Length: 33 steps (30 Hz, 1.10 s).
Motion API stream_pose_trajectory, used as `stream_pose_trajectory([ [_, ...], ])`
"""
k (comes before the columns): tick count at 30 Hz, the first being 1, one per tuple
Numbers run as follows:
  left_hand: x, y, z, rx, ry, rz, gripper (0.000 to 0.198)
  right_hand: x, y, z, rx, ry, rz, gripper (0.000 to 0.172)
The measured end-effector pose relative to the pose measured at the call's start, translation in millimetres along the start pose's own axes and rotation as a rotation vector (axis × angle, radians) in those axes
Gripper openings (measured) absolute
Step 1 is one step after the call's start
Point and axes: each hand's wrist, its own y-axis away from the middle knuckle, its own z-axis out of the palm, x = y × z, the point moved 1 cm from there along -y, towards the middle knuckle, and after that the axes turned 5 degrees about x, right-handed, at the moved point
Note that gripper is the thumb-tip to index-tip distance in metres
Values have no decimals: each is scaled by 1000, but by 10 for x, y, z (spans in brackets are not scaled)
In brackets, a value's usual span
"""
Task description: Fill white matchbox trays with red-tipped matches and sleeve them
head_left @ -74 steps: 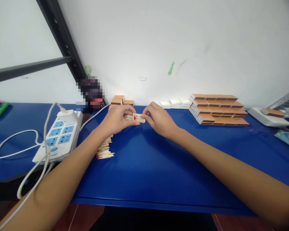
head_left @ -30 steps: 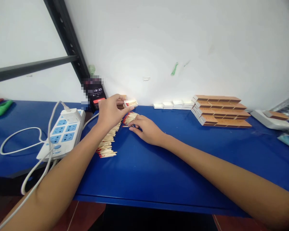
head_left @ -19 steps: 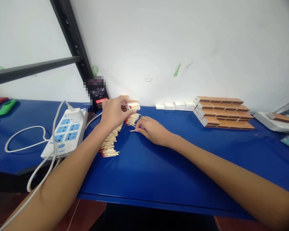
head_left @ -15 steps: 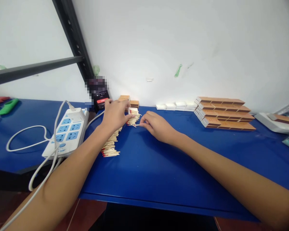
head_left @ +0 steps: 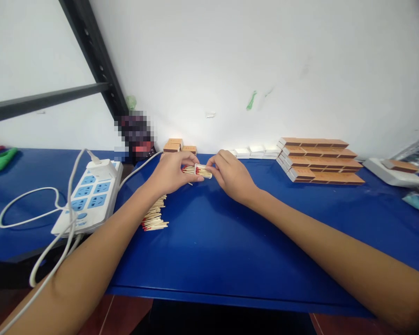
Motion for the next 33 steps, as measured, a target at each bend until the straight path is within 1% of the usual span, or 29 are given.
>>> stream_pose_trajectory([
  [3,19,2,0,-7,26,-8,32,-9,-9,-10,37,-23,18,15],
  [6,0,-5,-2,20,13,-15,34,-36,-15,-57,117,-45,18,16],
  [9,-59,-20,-14,88,-21,-25,37,-80,-5,-84,182,-66,36,20],
  [11,-98,-32,-31,151,-45,-38,38,-117,8,-54,187,-79,55,20],
  [13,-118,-42,-53,219,-77,-51,38,-156,20,23,144,-94,71,17],
  [16,-110,-46,-88,313,-153,-62,37,-205,34,184,7,-112,88,12],
  [19,-90,-41,-108,353,-197,-72,36,-226,43,302,-118,-129,74,16],
  [21,-88,-38,-109,355,-199,-74,36,-222,43,332,-167,-153,62,14],
  [24,-99,-38,-104,339,-199,-66,36,-199,29,331,-212,-184,71,7],
  [27,-116,-41,-101,325,-211,-76,37,-179,10,325,-247,-204,70,6],
  [31,-134,-47,-100,317,-242,-69,36,-176,6,330,-270,-208,54,10],
  [33,-142,-49,-96,309,-244,-63,35,-182,12,330,-258,-201,64,8],
])
